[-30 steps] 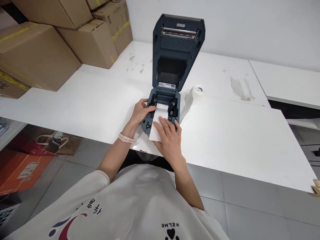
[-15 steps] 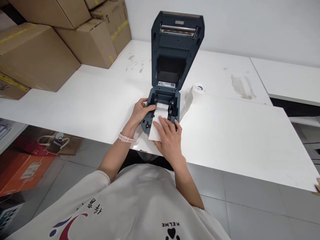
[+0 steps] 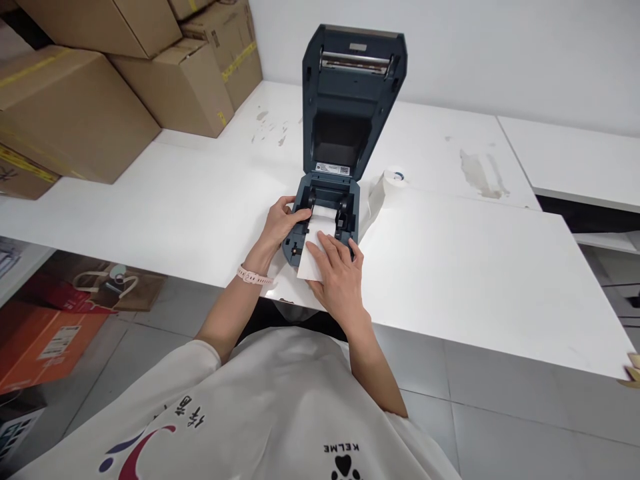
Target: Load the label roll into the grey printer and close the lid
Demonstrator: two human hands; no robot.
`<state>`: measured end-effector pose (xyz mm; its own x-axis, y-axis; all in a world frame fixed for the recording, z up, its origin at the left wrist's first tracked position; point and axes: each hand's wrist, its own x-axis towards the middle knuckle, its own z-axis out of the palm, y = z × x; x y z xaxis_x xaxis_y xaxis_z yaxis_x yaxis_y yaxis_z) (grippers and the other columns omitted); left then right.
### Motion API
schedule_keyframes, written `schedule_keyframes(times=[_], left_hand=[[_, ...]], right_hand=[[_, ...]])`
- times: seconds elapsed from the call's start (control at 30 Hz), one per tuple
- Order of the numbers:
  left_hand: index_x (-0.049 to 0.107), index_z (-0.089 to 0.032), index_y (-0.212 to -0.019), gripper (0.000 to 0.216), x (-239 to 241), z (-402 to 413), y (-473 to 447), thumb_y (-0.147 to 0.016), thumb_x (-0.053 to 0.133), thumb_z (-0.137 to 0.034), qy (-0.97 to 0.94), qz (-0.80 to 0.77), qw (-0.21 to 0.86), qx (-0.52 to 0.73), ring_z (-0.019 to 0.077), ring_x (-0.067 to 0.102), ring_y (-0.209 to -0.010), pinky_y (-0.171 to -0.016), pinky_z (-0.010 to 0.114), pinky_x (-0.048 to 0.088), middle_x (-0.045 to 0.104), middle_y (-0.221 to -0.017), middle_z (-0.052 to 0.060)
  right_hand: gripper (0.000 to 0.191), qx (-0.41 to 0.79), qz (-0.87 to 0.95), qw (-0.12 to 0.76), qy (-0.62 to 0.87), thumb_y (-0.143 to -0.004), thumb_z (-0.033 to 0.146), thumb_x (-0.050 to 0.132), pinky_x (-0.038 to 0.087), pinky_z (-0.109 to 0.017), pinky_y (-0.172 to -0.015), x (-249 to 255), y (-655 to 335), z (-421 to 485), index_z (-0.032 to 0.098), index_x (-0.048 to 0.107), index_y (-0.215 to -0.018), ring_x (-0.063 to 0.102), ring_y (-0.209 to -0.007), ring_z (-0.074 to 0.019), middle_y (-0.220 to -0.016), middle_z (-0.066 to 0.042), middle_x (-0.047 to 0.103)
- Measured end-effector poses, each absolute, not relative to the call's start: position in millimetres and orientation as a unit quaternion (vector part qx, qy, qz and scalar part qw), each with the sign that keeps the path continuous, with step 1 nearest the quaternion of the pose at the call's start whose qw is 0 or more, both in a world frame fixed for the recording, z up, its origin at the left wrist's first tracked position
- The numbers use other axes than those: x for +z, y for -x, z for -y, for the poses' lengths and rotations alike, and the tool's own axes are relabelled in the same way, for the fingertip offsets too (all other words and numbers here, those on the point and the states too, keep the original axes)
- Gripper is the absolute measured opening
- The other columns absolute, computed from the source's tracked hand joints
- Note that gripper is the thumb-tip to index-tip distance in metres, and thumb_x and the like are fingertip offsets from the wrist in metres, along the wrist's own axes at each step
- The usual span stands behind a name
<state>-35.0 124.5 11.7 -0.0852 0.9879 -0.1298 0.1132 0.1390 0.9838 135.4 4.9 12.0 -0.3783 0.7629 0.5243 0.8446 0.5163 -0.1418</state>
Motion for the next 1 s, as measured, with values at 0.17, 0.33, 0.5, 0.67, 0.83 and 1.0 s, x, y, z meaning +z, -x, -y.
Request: schedule_keyframes(times=[0.17,0.33,0.5,0.67,0.83,1.0], left_hand=[[0.066,-0.021,-0.116,0.052,13,-126,35,-0.072,0.082,-0.042,-0.476,-0.584,0.482,0.448,0.014,0.058,-0.064,-0.062,0.029,0.044,0.059,-0.073,-0.002],[0.052,-0.023,-0.144,0.077,17,-98,37,-0.078,0.078,-0.052,-0.493,-0.604,0.442,0.444,0.0231,0.068,-0.103,-0.081,0.033,0.053,0.068,-0.122,0.01],[0.028,-0.027,-0.163,0.092,18,-40,37,-0.087,0.069,-0.059,-0.513,-0.54,0.507,0.434,0.03,0.031,-0.158,-0.122,0.041,0.039,0.03,-0.172,0.011],[0.016,-0.031,-0.167,0.1,19,-21,38,-0.087,0.069,-0.061,-0.493,-0.523,0.56,0.412,0.0308,0.026,-0.161,-0.127,0.044,0.035,0.018,-0.177,0.007],[0.023,-0.034,-0.165,0.097,17,-22,40,-0.085,0.071,-0.061,-0.503,-0.523,0.543,0.422,0.0317,0.04,-0.154,-0.121,0.044,0.044,0.029,-0.174,0.008],[0.025,-0.028,-0.165,0.1,17,-21,47,-0.084,0.073,-0.061,-0.497,-0.509,0.562,0.422,0.0325,0.047,-0.149,-0.113,0.039,0.051,0.037,-0.17,0.013]], right_hand=[[0.049,-0.063,0.826,0.269,0.491,-0.096,0.03,0.062,0.028,-0.054,-0.12,10,-136,-6,0.025,0.053,-0.144,0.055,-0.136,-0.0304,-0.155,-0.011,0.058],[0.05,-0.061,0.826,0.26,0.496,-0.096,0.031,0.064,0.031,-0.056,-0.119,11,-133,-4,0.024,0.054,-0.144,0.056,-0.135,-0.032,-0.155,-0.012,0.057],[0.049,0.028,0.848,0.281,0.449,-0.098,0.053,0.063,0.035,-0.063,-0.12,32,-153,-3,0.03,0.059,-0.141,0.059,-0.137,-0.0339,-0.153,-0.009,0.06],[0.058,0.052,0.715,0.518,0.467,-0.099,0.058,0.058,0.052,-0.045,-0.111,84,-197,-85,0.021,0.059,-0.144,0.062,-0.136,-0.0271,-0.146,-0.017,0.064],[0.079,0.209,0.597,0.542,0.553,-0.102,0.059,0.008,0.051,-0.031,-0.094,144,-205,-214,0.009,0.066,-0.124,0.056,-0.141,-0.0184,-0.159,-0.017,0.049],[0.088,0.335,0.601,0.56,0.462,-0.1,0.065,-0.004,0.057,-0.024,-0.09,160,-188,-228,0.018,0.068,-0.115,0.069,-0.122,-0.0112,-0.126,-0.001,0.076]])
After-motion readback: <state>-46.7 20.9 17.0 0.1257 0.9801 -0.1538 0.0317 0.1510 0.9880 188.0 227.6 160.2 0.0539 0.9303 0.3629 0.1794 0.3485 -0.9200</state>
